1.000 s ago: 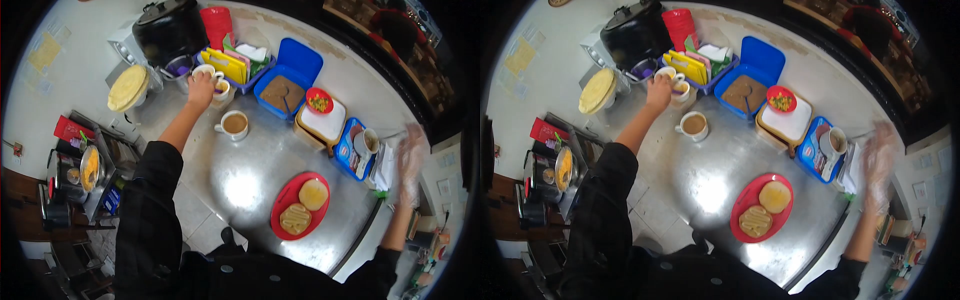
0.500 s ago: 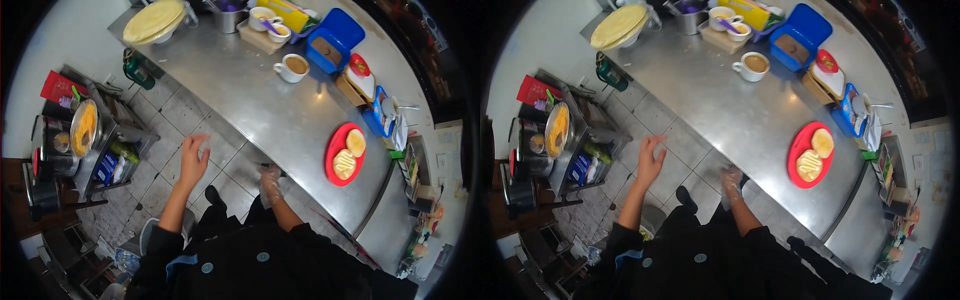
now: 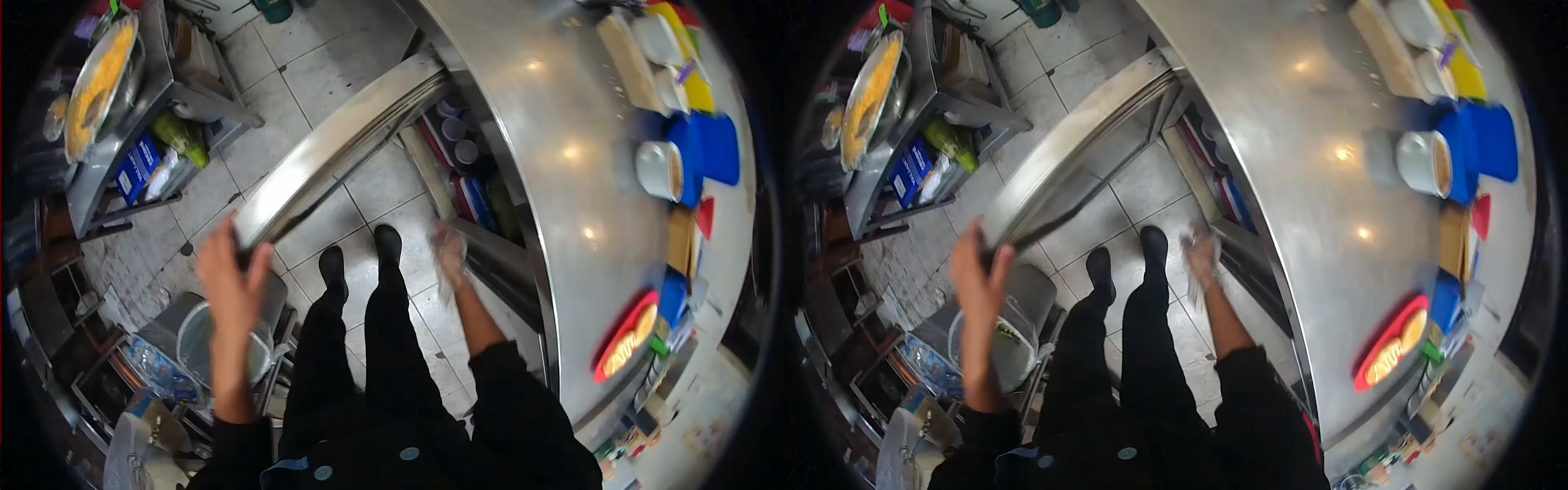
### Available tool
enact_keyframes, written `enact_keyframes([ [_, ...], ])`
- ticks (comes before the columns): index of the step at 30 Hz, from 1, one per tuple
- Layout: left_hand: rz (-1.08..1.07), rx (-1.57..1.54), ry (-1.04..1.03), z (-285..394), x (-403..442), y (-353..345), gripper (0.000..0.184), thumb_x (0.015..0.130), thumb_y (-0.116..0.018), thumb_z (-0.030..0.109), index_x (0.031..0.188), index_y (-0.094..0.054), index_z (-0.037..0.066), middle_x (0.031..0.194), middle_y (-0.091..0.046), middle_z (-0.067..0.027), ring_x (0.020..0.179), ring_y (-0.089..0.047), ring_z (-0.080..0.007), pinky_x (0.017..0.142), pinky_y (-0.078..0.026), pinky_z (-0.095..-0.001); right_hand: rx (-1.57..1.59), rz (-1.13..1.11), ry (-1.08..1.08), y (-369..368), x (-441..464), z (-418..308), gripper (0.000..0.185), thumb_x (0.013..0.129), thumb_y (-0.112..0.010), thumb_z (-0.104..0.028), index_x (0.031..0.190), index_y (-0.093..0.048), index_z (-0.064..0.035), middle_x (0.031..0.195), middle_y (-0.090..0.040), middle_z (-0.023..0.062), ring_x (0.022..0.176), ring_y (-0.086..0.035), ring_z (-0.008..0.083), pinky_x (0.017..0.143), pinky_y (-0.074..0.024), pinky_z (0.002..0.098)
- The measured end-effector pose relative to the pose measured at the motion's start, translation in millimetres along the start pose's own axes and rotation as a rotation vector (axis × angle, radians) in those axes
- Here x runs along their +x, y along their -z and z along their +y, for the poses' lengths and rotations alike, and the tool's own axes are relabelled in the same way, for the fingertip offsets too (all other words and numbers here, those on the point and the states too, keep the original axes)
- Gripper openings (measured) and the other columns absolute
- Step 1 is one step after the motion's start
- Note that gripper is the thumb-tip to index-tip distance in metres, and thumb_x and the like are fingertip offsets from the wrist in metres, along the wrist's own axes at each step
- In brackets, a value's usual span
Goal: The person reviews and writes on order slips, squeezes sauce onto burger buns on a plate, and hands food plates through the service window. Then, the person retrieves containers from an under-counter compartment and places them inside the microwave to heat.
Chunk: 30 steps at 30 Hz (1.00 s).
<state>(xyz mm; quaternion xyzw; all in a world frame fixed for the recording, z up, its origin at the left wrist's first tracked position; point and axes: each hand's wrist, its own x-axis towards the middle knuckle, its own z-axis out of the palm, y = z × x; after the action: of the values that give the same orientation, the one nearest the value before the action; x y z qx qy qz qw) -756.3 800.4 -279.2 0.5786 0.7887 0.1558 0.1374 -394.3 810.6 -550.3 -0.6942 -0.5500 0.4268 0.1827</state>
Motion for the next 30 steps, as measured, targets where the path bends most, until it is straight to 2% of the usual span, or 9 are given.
enact_keyframes([
  [3,0.115,0.091,-0.061,-18.5,38.5,1.3,0.044,0.079,-0.061,0.026,0.115,-0.05,0.004,0.094,-0.053,-0.0127,0.084,-0.049,-0.0279,0.08,-0.036,-0.0363,-0.301,0.389,0.167,-8.2,156.5,7.2,0.051,0.075,-0.062,-0.026,0.116,-0.049,0.0026,0.112,-0.053,0.0257,0.112,-0.046,0.0364,0.094,-0.0356,0.0416],
  [7,0.237,0.174,-0.055,-37.5,52.1,-16.9,0.043,0.08,-0.06,0.024,0.116,-0.051,0.002,0.112,-0.055,-0.0138,0.102,-0.05,-0.0264,0.09,-0.036,-0.0348,-0.31,0.461,0.339,9.6,287.4,-33.3,0.056,0.076,-0.061,-0.026,0.12,-0.044,0.0024,0.114,-0.052,0.0253,0.112,-0.045,0.0382,0.096,-0.0344,0.0417],
  [9,0.523,-0.099,0.021,-37.5,46.7,-37.6,0.041,0.084,-0.055,0.015,0.12,-0.047,-0.002,0.119,-0.051,-0.0156,0.111,-0.048,-0.0256,0.097,-0.035,-0.035,-0.384,0.456,0.312,2.4,324.1,-31.6,0.056,0.075,-0.061,-0.026,0.12,-0.044,0.0019,0.115,-0.052,0.0245,0.113,-0.045,0.0373,0.096,-0.0343,0.042],
  [12,0.888,-0.145,-0.349,-37.9,37.6,-49.9,0.035,0.085,-0.036,0.01,0.112,-0.041,-0.012,0.118,-0.046,-0.0256,0.111,-0.045,-0.0395,0.099,-0.035,-0.0485,-0.494,0.457,0.235,-18.8,349.4,-14.6,0.056,0.075,-0.062,-0.026,0.121,-0.043,0.001,0.116,-0.051,0.0234,0.113,-0.045,0.0359,0.096,-0.0341,0.0424],
  [15,0.713,-0.551,-0.427,8.3,22.3,-98.3,0.021,0.079,-0.06,0.017,0.1,-0.058,0.013,0.091,-0.048,-0.0074,0.099,-0.046,-0.0245,0.094,-0.038,-0.0415,-0.539,0.491,0.212,-33.5,355.5,-3.6,0.057,0.074,-0.062,-0.026,0.121,-0.043,0.0002,0.117,-0.05,0.0222,0.114,-0.045,0.0346,0.097,-0.0339,0.0428],
  [18,0.03,-0.667,-0.586,33.5,41.7,-151.4,0.018,0.067,-0.073,0.011,0.083,-0.065,0.01,0.09,-0.053,-0.0078,0.079,-0.055,-0.0218,0.063,-0.05,-0.0328,-0.532,0.542,0.243,-37.9,355.3,-0.1,0.057,0.074,-0.063,-0.026,0.121,-0.043,-0.0007,0.118,-0.05,0.021,0.114,-0.044,0.0332,0.097,-0.0338,0.0432],
  [20,0.065,-0.64,-0.627,44.1,47.2,-227.2,0.021,0.065,-0.072,0.008,0.083,-0.064,0.002,0.091,-0.054,-0.0121,0.073,-0.055,-0.0225,0.063,-0.048,-0.0341,-0.525,0.574,0.265,-37.7,355.8,0.7,0.057,0.074,-0.063,-0.026,0.121,-0.043,-0.0012,0.119,-0.049,0.0202,0.115,-0.044,0.0323,0.097,-0.0336,0.0435],
  [26,-0.414,-0.788,-0.348,87.8,125.2,-349.5,0.07,0.072,-0.065,0.007,0.132,-0.028,0.011,0.119,-0.037,-0.0199,0.109,-0.045,-0.0339,0.091,-0.042,-0.039,-0.445,0.815,0.5,-16.4,317.8,-25.4,0.058,0.073,-0.064,-0.026,0.122,-0.043,-0.0029,0.121,-0.048,0.0179,0.116,-0.044,0.0296,0.098,-0.0333,0.0443],
  [30,-0.184,-0.706,-0.62,118.2,154.3,-344.8,0.08,0.068,-0.07,0.012,0.136,-0.029,0.021,0.125,-0.033,-0.0204,0.117,-0.039,-0.0377,0.096,-0.04,-0.0404,-0.065,0.602,0.509,14.9,222.6,-35.6,0.06,0.072,-0.065,-0.025,0.123,-0.041,-0.0039,0.125,-0.045,0.0161,0.117,-0.043,0.028,0.1,-0.0321,0.0442],
])
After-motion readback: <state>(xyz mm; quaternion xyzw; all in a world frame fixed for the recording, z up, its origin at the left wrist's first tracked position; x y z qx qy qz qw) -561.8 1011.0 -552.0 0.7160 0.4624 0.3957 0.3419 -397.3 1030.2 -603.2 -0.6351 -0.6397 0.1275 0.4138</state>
